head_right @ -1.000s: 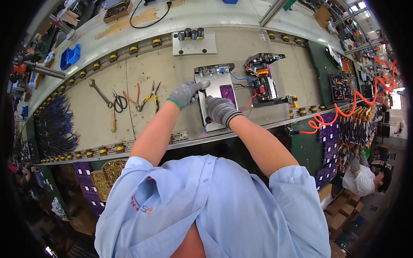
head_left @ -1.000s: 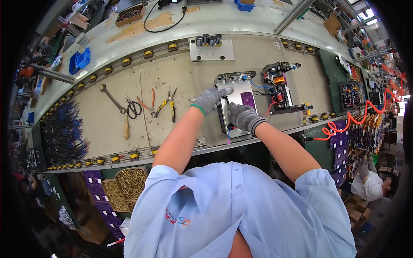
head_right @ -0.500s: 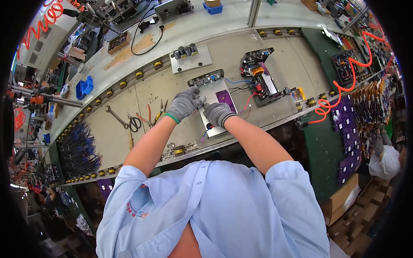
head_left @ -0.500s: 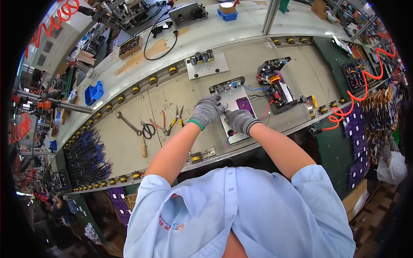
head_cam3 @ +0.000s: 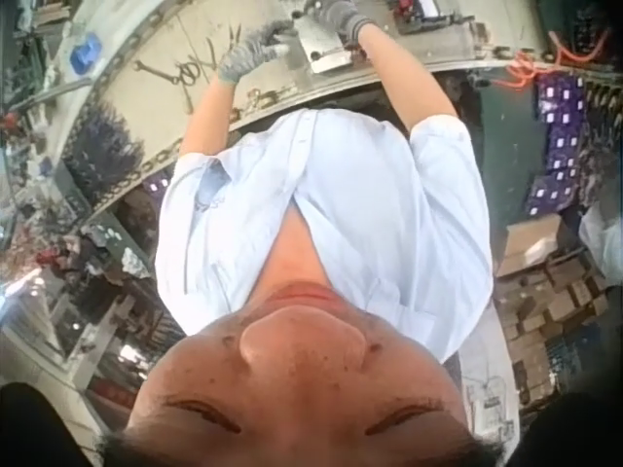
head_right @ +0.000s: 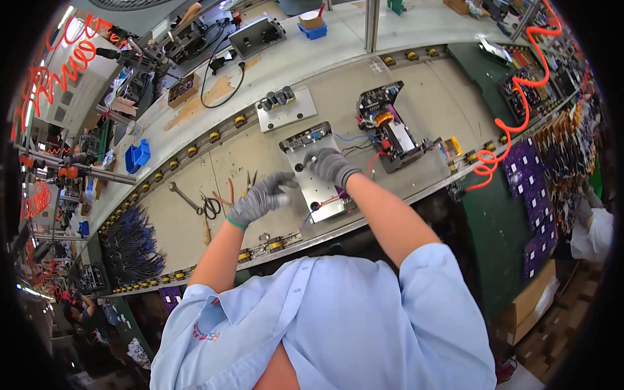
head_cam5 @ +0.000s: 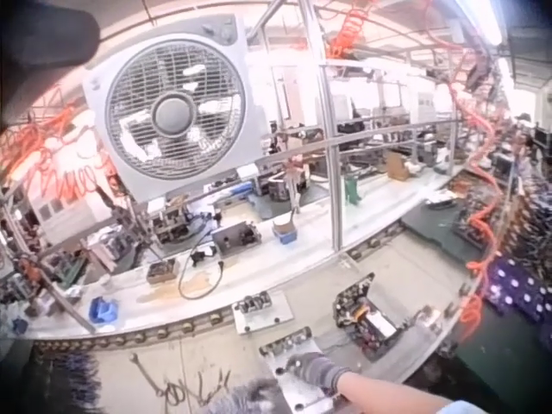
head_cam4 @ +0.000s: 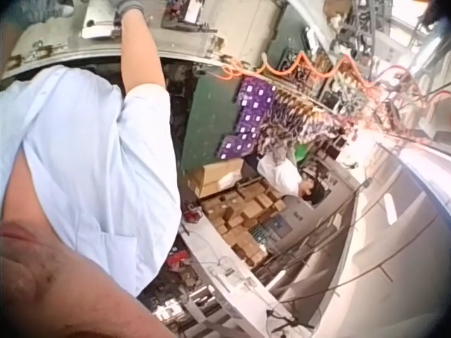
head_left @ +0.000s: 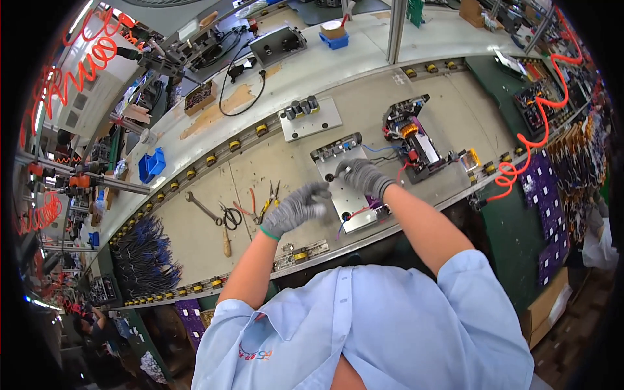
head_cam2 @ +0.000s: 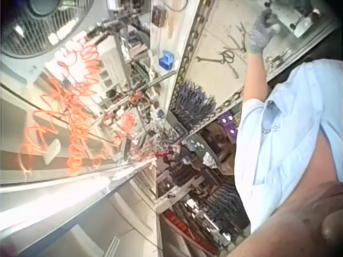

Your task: Assembling, wiring, and securing components on a metal chassis using an air screwdriver and hand tools.

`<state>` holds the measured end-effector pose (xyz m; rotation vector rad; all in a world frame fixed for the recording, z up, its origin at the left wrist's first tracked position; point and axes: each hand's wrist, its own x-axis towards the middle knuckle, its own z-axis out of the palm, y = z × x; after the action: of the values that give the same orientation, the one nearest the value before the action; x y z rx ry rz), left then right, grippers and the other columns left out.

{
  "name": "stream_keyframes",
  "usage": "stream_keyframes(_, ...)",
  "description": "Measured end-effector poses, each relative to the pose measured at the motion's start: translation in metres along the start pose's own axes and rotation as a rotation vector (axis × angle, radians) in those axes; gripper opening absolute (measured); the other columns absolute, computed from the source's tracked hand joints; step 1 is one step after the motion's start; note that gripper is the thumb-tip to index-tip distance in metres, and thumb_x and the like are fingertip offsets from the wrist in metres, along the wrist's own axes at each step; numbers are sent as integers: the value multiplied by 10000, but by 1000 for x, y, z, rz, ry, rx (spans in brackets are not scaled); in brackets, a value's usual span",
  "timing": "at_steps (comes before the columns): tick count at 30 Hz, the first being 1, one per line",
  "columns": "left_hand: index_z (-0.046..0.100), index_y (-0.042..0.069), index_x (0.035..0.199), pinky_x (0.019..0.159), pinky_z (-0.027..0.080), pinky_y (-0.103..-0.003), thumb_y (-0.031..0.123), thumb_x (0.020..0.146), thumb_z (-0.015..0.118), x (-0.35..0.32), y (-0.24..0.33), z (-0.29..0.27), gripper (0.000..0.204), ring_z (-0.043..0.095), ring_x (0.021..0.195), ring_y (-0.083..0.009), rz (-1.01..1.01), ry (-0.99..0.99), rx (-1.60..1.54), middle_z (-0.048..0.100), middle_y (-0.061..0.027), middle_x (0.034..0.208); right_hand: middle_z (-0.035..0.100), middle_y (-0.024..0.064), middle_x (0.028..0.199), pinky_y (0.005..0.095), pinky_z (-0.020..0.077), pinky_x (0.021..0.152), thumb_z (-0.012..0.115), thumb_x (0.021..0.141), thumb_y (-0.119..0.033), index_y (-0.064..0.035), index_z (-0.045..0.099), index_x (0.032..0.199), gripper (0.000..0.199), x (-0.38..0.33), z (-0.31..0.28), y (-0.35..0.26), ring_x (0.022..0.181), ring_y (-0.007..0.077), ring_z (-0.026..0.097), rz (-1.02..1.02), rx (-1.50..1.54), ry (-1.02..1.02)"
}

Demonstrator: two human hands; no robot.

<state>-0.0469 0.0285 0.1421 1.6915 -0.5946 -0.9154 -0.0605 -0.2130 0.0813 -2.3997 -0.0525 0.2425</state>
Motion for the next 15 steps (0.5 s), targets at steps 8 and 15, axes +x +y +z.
stream_keyframes(8,402,18,1461,984,461,-345,404,811,805,14,-45,58,856,575,1073,-196,52,-267,223,611,-97,1172,707,141,877,371,519,753,618,873,-168,-82,675,1019,178,-11,14,34,803,251,675,-13,313,-67)
stream_keyframes(15,481,8,1400,951,477,-311,468,782,811,-28,-58,54,839,576,1072,-142,112,-232,-179,615,-59,1199,643,53,818,319,518,671,610,883,-65,-65,645,1032,153,-12,14,35,702,135,600,-13,263,-105)
